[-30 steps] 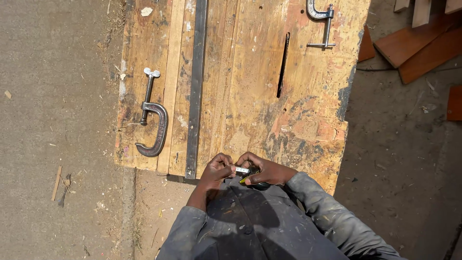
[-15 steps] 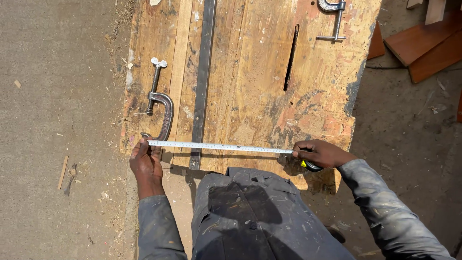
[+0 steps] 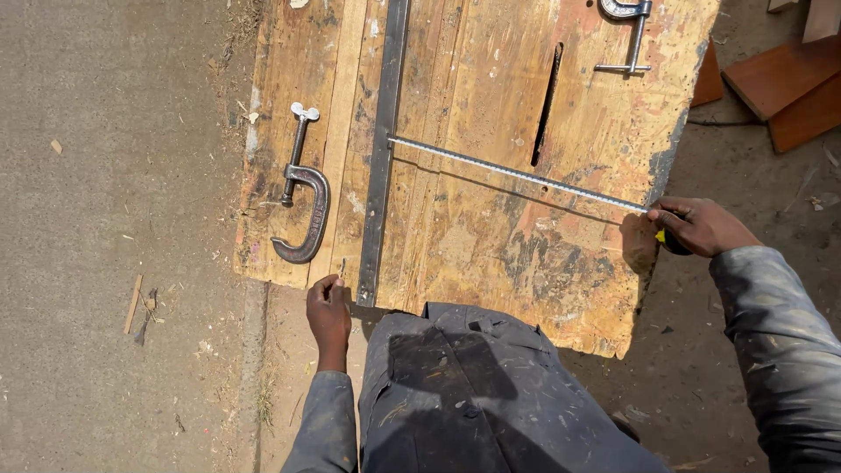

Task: Measuring and aligning a metal guide bar on a workbench using a tape measure

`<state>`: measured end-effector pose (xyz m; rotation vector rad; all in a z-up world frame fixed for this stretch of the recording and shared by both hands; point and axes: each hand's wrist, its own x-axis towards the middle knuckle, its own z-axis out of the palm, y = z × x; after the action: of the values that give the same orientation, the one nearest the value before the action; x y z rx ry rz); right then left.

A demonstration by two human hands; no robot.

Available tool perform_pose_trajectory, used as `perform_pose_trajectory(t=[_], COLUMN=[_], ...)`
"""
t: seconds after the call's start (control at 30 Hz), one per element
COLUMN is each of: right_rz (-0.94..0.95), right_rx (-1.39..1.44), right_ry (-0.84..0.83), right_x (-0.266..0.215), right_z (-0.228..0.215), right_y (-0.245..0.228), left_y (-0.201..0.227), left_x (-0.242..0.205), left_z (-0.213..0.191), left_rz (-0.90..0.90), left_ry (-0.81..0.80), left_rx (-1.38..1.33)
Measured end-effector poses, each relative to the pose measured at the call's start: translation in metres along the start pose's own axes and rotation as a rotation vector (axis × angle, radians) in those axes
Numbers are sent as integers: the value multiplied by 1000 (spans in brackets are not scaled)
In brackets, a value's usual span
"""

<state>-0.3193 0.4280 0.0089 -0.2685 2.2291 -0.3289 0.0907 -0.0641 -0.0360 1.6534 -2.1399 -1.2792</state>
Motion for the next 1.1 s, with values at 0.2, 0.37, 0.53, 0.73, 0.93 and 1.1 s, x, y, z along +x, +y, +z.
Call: perform_pose_trajectory(t=[0.2, 0.37, 0.53, 0.73, 0.93, 1.1], right_rz=[44, -62, -139, -335, -423, -473], right_rx=[-2, -69, -217, -317, -390, -413], right_ry=[49, 70, 177, 270, 315, 324], right_x=[43, 74, 83, 121, 145, 151], right_z=[-19, -25, -35, -22, -12, -6], right_y=[20, 11, -7, -11, -26, -40], left_y=[-10, -3, -4, -18, -6, -10], left_x=[-39, -43, -39, -33, -34, -29], left_z=[31, 32, 31, 37, 39, 42], left_rz=[63, 84, 84, 178, 140, 196], left_ry=[-69, -54, -83, -60, -113, -108], left_rx=[265, 316, 361, 390, 508, 588])
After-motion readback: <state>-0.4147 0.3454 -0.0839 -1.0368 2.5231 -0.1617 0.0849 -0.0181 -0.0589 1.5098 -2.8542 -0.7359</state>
